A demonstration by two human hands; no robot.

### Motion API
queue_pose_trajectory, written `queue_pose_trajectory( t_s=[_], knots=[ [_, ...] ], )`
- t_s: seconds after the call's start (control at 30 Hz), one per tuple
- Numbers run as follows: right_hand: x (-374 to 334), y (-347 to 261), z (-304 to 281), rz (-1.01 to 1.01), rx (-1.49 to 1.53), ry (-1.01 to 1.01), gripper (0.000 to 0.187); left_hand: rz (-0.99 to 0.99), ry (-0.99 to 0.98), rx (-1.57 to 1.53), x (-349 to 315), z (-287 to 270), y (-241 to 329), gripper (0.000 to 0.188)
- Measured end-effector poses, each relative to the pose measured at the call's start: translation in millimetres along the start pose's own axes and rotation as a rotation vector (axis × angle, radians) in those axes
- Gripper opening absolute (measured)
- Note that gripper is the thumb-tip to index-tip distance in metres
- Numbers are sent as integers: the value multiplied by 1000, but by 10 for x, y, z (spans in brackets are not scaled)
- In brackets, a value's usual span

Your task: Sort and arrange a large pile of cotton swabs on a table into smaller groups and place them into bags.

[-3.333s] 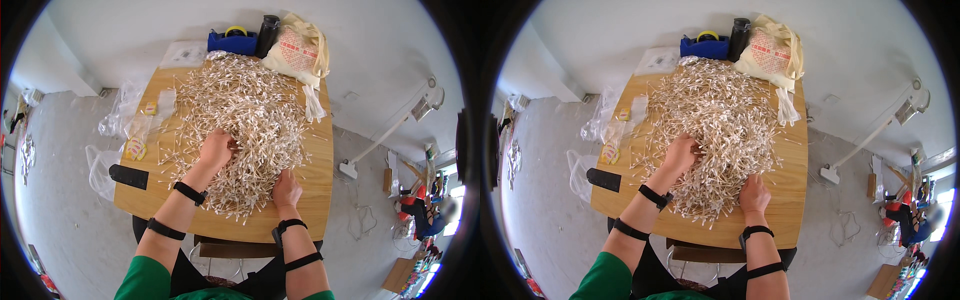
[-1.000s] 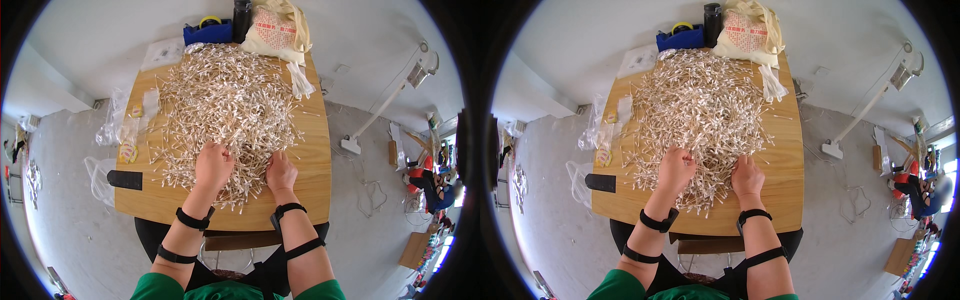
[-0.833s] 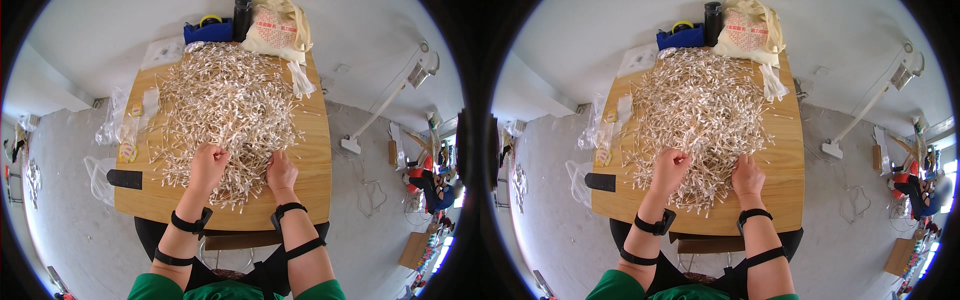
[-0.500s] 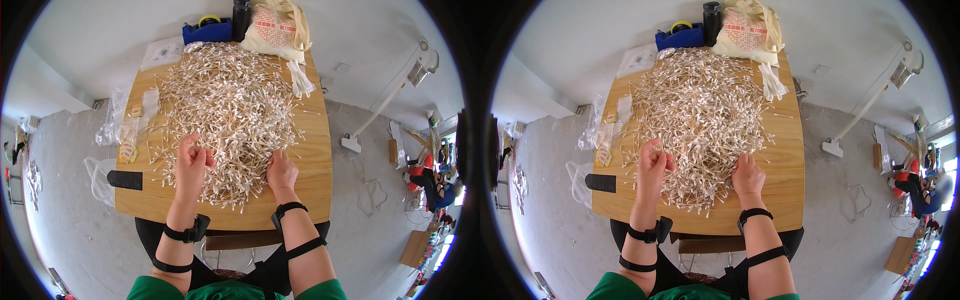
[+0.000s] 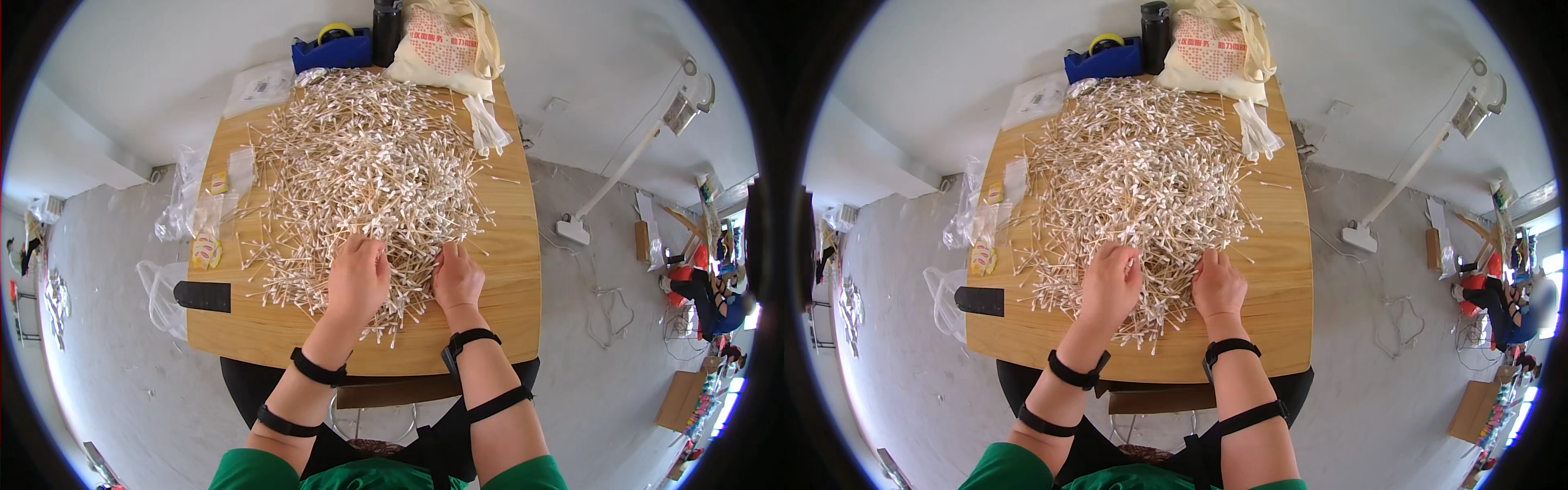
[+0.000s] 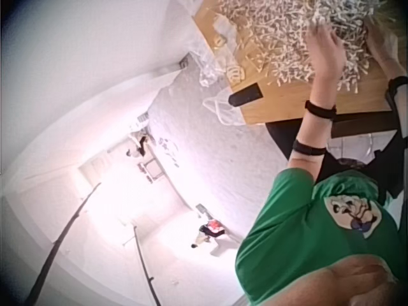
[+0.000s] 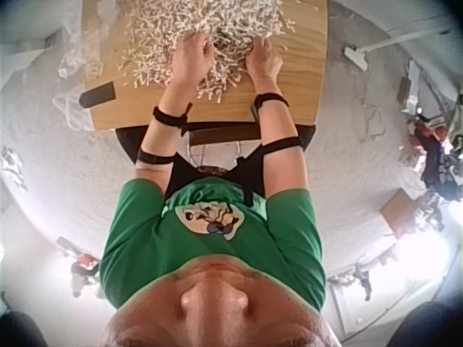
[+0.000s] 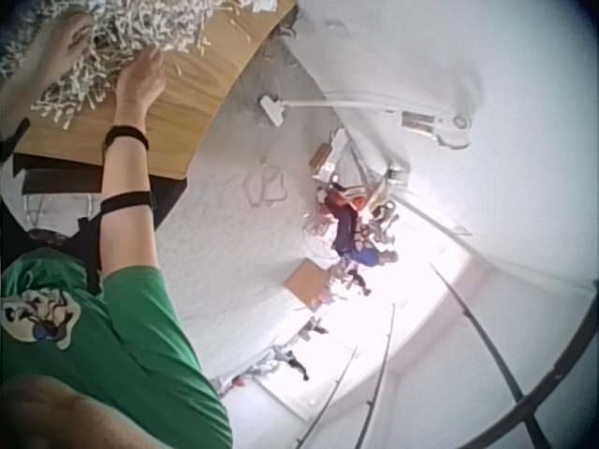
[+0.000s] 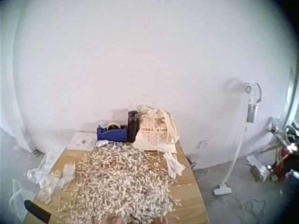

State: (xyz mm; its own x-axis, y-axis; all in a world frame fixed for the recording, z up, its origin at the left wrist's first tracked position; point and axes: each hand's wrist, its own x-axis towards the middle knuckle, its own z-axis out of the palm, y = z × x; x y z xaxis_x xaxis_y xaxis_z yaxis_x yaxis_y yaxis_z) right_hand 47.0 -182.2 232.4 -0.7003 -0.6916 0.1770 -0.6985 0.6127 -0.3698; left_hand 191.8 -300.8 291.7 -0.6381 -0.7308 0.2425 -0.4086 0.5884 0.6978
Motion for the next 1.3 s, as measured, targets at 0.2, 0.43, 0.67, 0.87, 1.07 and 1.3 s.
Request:
queue_pose_trajectory(
  t_s=[0.2, 0.43, 0.67, 0.87, 1.07, 1.3],
  knots=[
    [1, -13, -31, 4, -3, 11, 12, 52, 40, 352, 134, 149, 25, 17],
    [-1, -26, -39, 12, 6, 5, 11, -57, 76, 249, 149, 190, -55, 15],
    [0, -12, -15, 26, -13, -32, 13, -183, 117, -256, 168, -176, -108, 16],
    [5, 13, 8, 35, -16, -47, 14, -211, 136, -348, 127, -280, -197, 15],
    [3, -3, -18, 29, -19, -50, 13, -71, 260, -156, 108, -402, -319, 21],
    [4, -27, -61, 19, -7, -50, 14, -169, 290, -695, 68, -576, -348, 22]
  ],
)
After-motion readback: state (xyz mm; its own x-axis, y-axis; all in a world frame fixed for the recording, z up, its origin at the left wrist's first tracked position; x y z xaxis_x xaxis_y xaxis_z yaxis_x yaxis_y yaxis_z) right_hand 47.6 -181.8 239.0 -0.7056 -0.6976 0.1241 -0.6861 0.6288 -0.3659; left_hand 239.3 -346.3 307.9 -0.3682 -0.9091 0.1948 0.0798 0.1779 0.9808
